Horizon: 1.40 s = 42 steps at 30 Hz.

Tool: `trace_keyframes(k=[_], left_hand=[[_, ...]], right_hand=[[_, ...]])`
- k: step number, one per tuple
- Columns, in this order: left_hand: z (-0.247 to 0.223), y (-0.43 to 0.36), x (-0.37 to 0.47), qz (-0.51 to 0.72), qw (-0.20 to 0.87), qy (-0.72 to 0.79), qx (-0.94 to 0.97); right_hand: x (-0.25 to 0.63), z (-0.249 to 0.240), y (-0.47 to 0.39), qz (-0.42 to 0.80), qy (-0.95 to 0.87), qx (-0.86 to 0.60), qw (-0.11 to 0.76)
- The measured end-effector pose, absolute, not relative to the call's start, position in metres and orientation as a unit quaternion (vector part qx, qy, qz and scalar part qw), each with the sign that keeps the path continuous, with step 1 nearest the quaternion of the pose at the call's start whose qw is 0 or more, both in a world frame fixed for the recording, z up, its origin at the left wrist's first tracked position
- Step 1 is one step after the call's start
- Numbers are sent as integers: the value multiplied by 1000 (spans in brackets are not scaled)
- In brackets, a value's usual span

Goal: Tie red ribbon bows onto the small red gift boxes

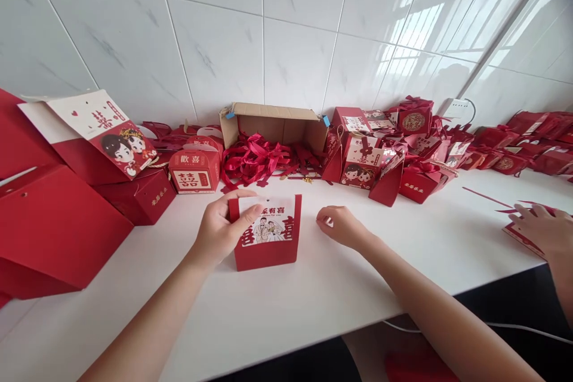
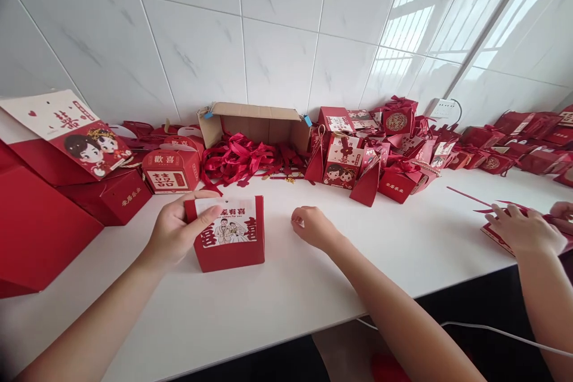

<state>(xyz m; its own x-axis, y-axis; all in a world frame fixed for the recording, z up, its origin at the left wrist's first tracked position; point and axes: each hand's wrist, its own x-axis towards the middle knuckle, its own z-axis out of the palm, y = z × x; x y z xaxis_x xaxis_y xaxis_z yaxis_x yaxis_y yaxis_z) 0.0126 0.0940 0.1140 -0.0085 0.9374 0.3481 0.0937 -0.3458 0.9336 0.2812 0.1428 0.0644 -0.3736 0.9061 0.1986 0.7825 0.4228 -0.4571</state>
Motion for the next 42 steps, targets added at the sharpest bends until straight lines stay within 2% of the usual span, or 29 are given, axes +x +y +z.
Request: trace_keyframes(k=[10,19,26,30,33,36,39,42], left_hand=[[115,95,12,545,371,457,597],[111,93,10,557,368,456,588],[113,93,13,552,386,453,584],[111,93,11,558,384,450,582],[108,91,9,551,404,452,573],[109,88,10,546,394,452,586],[111,87,12,556,317,431,636],[113,85,12,546,317,432,644]], right_hand=[[265,77,240,167,-756,-607,179],[216,80,341,163,-636,-717,234],[218,74,353,195,-600,-720,289],[226,107,331,202,-609,-683,350],[228,138,296,248,-651,-618,365],[227,161,252,353,-722,-491,336],[223,175,215,451,-778,-332,285],[215,180,193,451,-806,-286,253]])
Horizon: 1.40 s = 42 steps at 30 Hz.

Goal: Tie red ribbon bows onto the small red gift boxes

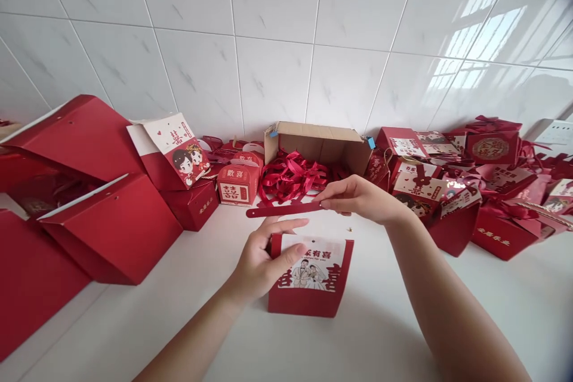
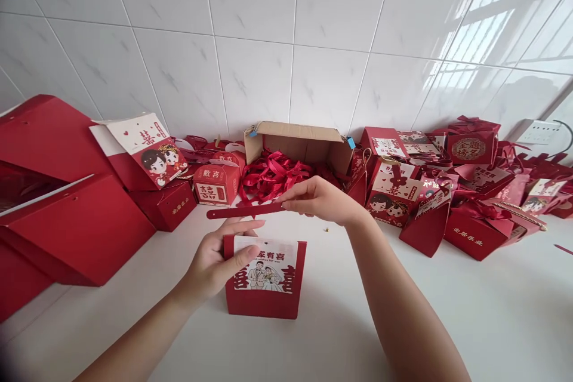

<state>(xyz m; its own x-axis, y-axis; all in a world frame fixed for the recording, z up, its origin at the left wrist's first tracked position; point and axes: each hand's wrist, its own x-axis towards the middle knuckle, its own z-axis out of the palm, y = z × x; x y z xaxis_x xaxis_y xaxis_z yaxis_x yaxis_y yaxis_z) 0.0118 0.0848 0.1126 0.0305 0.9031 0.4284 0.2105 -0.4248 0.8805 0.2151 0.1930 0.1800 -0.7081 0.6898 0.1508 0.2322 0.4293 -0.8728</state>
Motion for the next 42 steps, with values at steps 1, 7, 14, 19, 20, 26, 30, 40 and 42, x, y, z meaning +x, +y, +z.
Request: trace_keyframes(k=[1,7,14,19,20,26,30,40,42], left_hand=[[113,84,11,540,347,437,630],[116,81,14,535,466,435,554],[121,81,20,548,465,439,539],[119,83,19,555,468,438,530],[119,83,18,555,470,437,530],[117,82,18,557,476,429,528],[118,82,18,559,484,425,523],[117,81,18,548,476,424,541],[116,81,17,543,472,425,549]], right_hand=[[212,181,189,446,-811,-283,250],[210,185,185,433,-816,-280,262],[236,141,254,143,-747,-565,320],[243,78,296,137,-755,-593,246],[243,69,299,139,-757,-593,236],[244,51,302,166,-740,-600,254],[238,68,296,216,-720,-565,341],[197,152,223,538,-679,-193,461],[197,158,211,593,-672,-110,429]])
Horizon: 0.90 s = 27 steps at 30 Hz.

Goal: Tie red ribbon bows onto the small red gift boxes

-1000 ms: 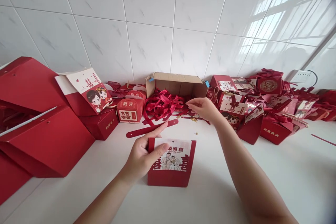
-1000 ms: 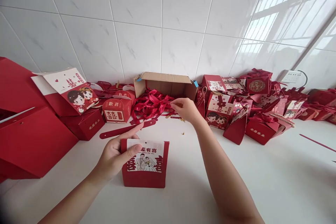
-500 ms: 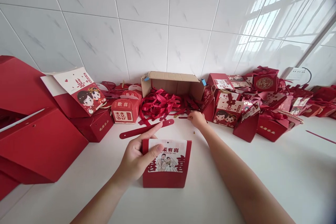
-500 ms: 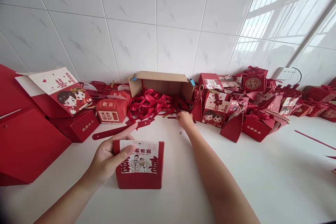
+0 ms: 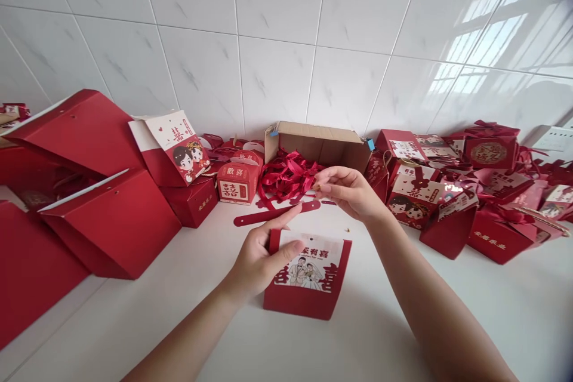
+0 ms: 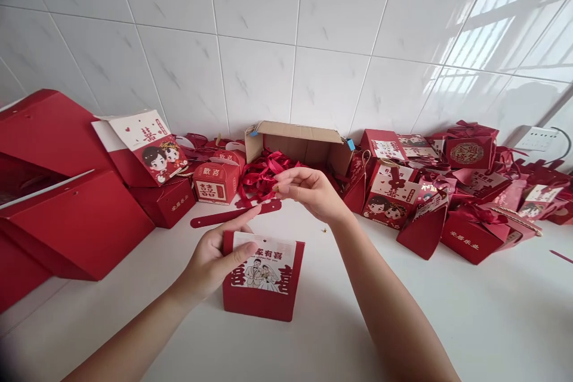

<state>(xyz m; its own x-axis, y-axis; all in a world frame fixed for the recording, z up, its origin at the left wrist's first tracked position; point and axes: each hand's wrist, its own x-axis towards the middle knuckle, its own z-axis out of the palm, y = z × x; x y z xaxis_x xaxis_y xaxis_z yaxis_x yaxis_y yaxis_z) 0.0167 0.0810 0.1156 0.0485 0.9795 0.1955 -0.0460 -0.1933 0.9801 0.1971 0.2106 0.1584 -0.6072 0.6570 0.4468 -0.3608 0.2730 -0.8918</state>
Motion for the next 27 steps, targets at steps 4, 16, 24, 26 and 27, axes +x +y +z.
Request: trace_keyframes(k=[4,16,24,26,27], left_hand=[[112,81,15,541,472,421,555],[114,79,18,556,434,436,559],[114,79,16,545,432,443,566],[113,79,16,550,436,437,563],[113,79,16,553,439,433,560]], right_hand=[[201,162,204,569,-714,-99,395],[206,166,204,481,-802,-112,336],[204,165,203,473,-802,-118,345],[204,166,202,469,-803,-126,345],[204,167,201,468,-803,-129,346]])
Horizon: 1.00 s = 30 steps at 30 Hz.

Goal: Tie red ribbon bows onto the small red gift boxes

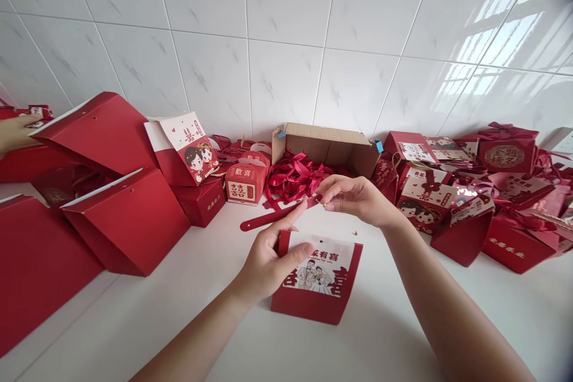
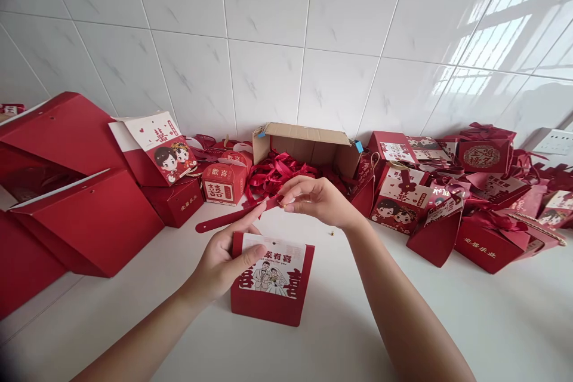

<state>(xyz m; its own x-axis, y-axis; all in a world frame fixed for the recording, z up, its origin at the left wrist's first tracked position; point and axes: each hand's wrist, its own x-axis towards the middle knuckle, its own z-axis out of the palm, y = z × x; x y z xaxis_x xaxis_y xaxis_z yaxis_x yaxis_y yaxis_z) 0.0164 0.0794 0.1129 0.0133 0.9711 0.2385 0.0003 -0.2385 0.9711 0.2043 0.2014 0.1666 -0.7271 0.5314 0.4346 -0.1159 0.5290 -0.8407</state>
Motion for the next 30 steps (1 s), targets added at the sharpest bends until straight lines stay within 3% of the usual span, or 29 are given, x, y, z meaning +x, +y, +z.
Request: trace_keyframes(k=[11,15,22,25,30], left_hand=[[114,79,15,540,451,416,575],[116,80,15,536,451,430,569],[122,78,17,530,484,392,575],[122,78,17,509,527,389,558],[119,79,19,517,503,390,572]], right_hand=[[198,165,195,511,-778,-146,335],[195,163,192,511,-761,-150,370],[195,177,170,409,-753,-214,469],[201,186,147,373,-759,-215,488],[215,187,105,340,-786,-173,487]])
